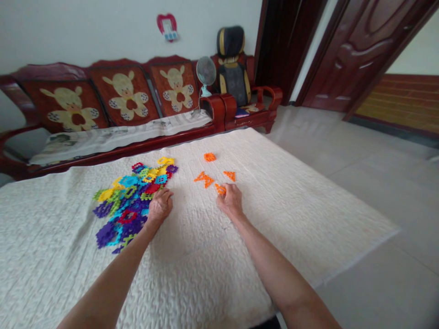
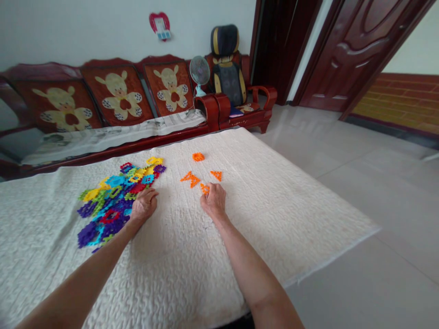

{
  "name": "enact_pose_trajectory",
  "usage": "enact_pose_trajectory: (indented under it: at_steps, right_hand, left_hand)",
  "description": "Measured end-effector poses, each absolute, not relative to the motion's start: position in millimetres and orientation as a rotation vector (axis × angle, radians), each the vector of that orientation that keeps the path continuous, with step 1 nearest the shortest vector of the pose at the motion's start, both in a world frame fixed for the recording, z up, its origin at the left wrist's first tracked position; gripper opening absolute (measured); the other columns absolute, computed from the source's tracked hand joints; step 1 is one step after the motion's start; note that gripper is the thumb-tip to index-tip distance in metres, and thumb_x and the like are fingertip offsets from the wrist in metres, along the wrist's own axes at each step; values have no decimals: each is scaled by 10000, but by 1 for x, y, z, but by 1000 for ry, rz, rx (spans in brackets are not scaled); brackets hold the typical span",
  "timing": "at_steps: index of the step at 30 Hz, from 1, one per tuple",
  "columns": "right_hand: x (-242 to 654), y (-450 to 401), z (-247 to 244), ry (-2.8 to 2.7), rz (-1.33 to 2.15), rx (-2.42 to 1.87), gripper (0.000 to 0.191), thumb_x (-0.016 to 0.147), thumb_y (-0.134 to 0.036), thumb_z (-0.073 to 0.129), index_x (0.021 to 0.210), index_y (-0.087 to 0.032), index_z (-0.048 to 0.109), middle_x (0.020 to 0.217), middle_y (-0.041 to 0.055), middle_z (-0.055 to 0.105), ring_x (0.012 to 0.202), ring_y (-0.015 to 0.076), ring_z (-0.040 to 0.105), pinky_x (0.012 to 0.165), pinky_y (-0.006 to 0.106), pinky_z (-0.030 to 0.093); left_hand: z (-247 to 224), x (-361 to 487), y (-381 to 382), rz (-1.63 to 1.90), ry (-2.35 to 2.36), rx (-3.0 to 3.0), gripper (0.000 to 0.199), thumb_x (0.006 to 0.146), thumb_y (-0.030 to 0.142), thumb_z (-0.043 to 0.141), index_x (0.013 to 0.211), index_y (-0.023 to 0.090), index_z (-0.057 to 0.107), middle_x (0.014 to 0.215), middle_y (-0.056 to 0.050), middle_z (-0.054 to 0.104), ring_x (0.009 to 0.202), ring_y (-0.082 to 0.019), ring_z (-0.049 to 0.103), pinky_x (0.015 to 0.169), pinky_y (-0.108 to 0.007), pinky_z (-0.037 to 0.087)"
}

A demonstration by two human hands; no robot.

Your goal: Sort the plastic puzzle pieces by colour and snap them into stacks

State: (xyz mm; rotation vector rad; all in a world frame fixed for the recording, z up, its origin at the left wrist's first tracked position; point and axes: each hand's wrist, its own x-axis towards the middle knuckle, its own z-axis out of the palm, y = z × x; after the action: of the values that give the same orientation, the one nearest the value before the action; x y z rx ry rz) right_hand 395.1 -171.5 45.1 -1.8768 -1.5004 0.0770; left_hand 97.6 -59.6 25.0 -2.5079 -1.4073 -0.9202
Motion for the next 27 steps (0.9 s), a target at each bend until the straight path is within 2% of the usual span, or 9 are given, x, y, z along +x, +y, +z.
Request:
enact_pose_trajectory:
  at_steps: [7,11,16,19,22,27]
  right_hand:
    - [412,-162,42,-1408,47,-1774,459,770,-237,600,1220,-153,579,1190,143,575,1133,266,527,1006,401,433]
    - [449,-139,55,-1370,37,-1912,403,800,-193,552,1197,-139,591,1147,135,588,1123,258,525,997,369,432]
    - [470,-113,70,-1581,60,-2047,392,838,-222,578,1225,-159,599,1242,128,592,1119,265,533,947,333,435]
    - [468,-105,74,-1730,52,-2103,305,859,-194,552,1149,-176,645,1160,116,638,1066,266,555,909,340,442]
    - [467,-99,76,-1777,61,-2119,280,857,-154,534,1100,-177,669,1100,117,640,1005,242,581,880,328,446]
    - [473,-91,70,-1557,179,-1880,362,845,-167,520,1189,-190,628,1135,83,630,1015,187,594,901,285,467]
  left_hand:
    - [25,97,-60,-933,-1393,-2523,277,833,218,432,894,209,702,1061,-110,725,991,-248,666,935,-404,532]
    - [24,96,-58,-957,-1388,-2510,271,829,215,444,902,215,705,1060,-101,726,1001,-248,669,940,-411,534]
    - [22,96,-59,-965,-1366,-2497,277,842,203,436,903,218,706,1055,-103,727,999,-251,677,931,-418,539]
    - [23,96,-60,-985,-1355,-2487,281,857,197,425,901,216,702,1058,-106,727,998,-251,681,936,-419,538]
    - [23,96,-61,-987,-1345,-2494,284,867,200,419,905,208,701,1065,-115,725,991,-259,682,931,-424,540]
    - [23,94,-61,-979,-1348,-2503,283,863,198,421,908,209,700,1079,-112,723,1010,-259,679,942,-422,535]
